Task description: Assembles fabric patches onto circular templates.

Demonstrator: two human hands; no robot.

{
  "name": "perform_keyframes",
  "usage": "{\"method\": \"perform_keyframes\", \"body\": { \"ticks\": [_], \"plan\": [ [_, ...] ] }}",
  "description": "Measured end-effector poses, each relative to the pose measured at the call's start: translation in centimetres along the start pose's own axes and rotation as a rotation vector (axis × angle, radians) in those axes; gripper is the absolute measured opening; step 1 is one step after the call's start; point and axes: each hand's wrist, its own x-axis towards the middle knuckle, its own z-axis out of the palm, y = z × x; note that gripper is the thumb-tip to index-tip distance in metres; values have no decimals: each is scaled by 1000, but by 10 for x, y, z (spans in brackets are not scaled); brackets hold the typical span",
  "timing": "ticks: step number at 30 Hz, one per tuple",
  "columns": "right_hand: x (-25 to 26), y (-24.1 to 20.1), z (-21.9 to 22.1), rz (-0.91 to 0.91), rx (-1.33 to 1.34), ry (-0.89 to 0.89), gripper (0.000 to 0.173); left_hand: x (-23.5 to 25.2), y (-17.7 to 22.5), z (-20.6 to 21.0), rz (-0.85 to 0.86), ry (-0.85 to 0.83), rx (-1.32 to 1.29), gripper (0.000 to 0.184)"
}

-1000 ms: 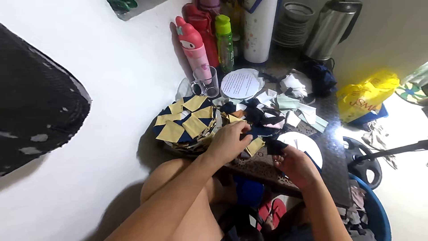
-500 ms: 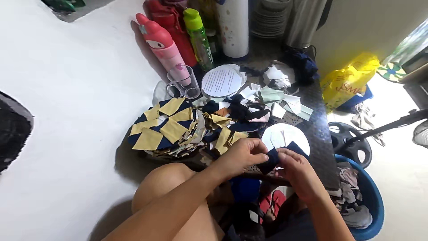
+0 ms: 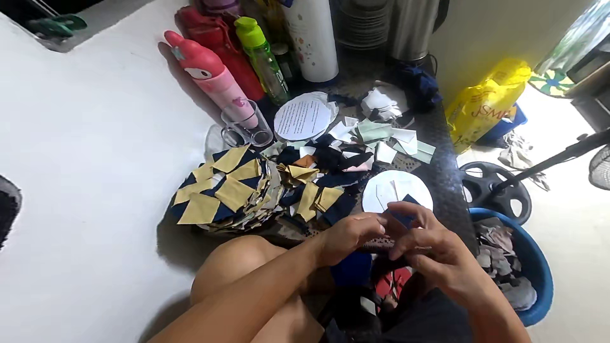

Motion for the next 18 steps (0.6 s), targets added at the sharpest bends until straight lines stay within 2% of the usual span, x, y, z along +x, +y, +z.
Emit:
{"method": "perform_keyframes", "body": {
  "ticks": [2,5,8,11,13,15,18],
  "plan": [
    [-5,5,-3,-15,37,0,16,2,-1,1,3,-101,-21,36],
    [-14,15,-7,-20,102,32,15,7,-9,-1,7,-210,-37,21],
    [-21,24,-7,-7,143,73,14,9,-10,4,-42,-164,-41,10],
    [-28,33,-5,-2,214,161,18,11,-12,9,-66,-76,-12,11],
    [-34,38,-4,13,256,287,19,14,-11,12,-57,-7,-3,13],
    [-39,46,-5,28,113,421,23,15,-8,15,-41,88,13,16],
    [-38,59,-16,42,-464,495,26,19,-7,17,-1,172,64,18]
  ]
}}
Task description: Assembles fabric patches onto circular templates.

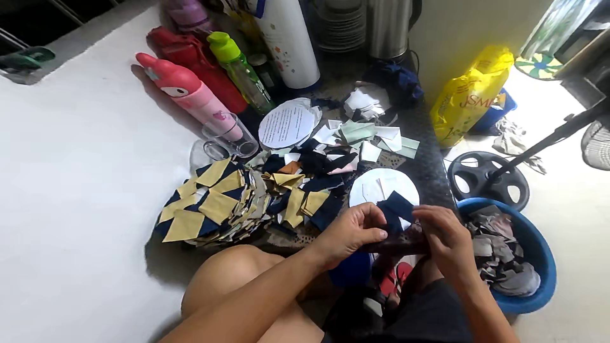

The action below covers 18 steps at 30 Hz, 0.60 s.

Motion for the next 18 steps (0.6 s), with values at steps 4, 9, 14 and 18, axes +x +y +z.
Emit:
{"method": "perform_keyframes", "body": {
  "ticks": [4,9,14,18],
  "plan": [
    [28,15,6,-85,-398,-108,28,4,-1,-2,26,32,58,23],
    [47,21,14,-41,-602,-268,35,6,0,-7,46,111,105,12],
    [21,7,20,-68,-734,-169,33,2,2,-11,111,102,75,18],
    [-6,-14,20,-29,-625,-67,38,-2,3,-7,146,84,115,21]
  ]
}}
